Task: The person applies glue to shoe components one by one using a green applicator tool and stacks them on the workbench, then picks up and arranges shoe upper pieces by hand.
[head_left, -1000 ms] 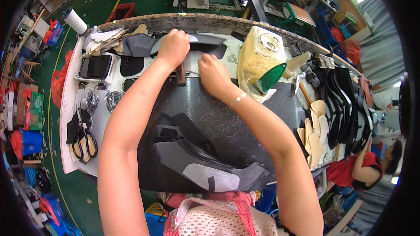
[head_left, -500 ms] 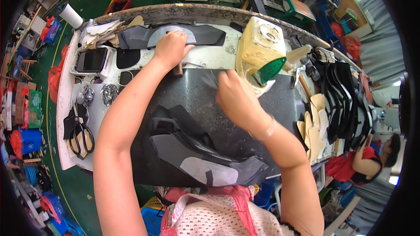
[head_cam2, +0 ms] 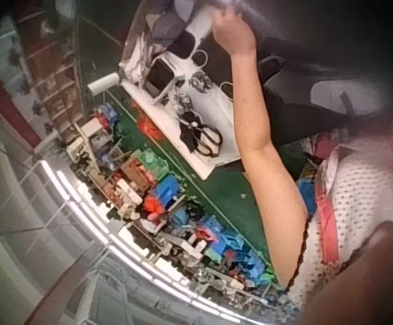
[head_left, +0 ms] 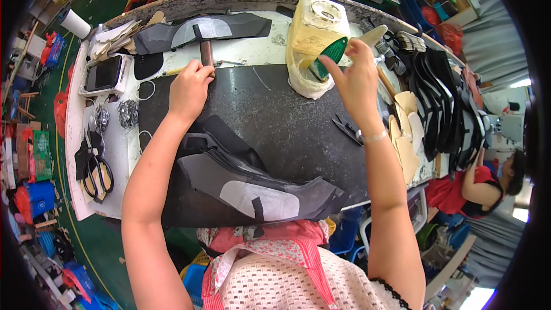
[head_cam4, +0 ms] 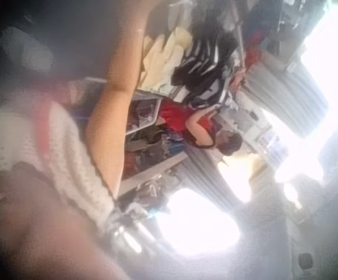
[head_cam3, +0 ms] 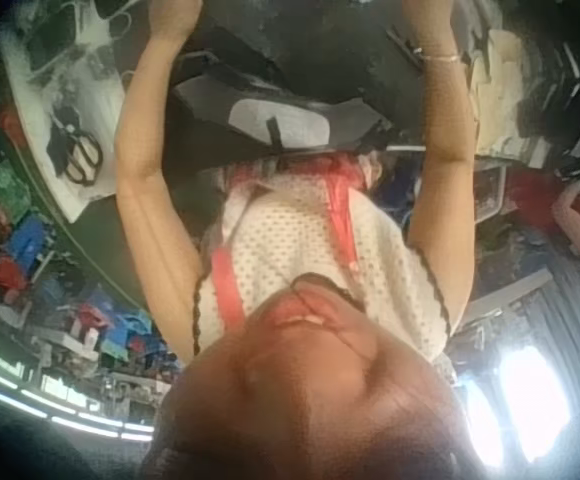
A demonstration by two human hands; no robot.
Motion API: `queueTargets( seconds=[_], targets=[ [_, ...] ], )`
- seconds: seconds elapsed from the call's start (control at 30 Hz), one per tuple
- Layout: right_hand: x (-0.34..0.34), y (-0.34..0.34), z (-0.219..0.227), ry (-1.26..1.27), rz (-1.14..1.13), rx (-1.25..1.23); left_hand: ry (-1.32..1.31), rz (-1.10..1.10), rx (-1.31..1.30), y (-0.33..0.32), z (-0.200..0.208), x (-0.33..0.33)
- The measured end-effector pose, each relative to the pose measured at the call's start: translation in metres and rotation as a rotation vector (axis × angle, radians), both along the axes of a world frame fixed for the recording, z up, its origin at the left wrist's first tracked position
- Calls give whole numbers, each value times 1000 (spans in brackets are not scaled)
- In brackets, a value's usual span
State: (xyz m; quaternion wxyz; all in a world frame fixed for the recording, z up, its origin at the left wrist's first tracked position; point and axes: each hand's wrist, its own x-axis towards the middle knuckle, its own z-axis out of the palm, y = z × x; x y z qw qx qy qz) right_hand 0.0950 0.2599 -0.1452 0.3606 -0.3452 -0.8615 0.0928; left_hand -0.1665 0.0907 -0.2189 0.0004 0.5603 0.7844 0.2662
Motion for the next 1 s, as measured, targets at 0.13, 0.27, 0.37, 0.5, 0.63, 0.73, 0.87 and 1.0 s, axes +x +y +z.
queueTargets(
  seconds=[0.13,0.27,0.37,0.5,0.63,0.73,0.87,1.0],
  targets=[
    [-10,17,2,4,91,-106,-109,-112,280,-40,40,52],
    [13,6,15,53,157,-66,-50,-588,376,-117,52,132],
    [11,-22,31,-54,-112,-205,152,-504,375,-148,25,167],
    [-8,-77,43,-162,454,-993,163,-273,477,-161,-8,187],
    [-65,-113,8,-315,961,-871,199,-203,427,-165,-16,194],
    [-102,-120,-21,-101,1046,-744,189,-179,428,-166,-20,197],
    [-119,-124,-41,128,1113,-633,185,-172,461,-164,-27,199],
    [-95,-117,-29,-48,1091,-681,205,-142,491,-163,-30,201]
  ],
)
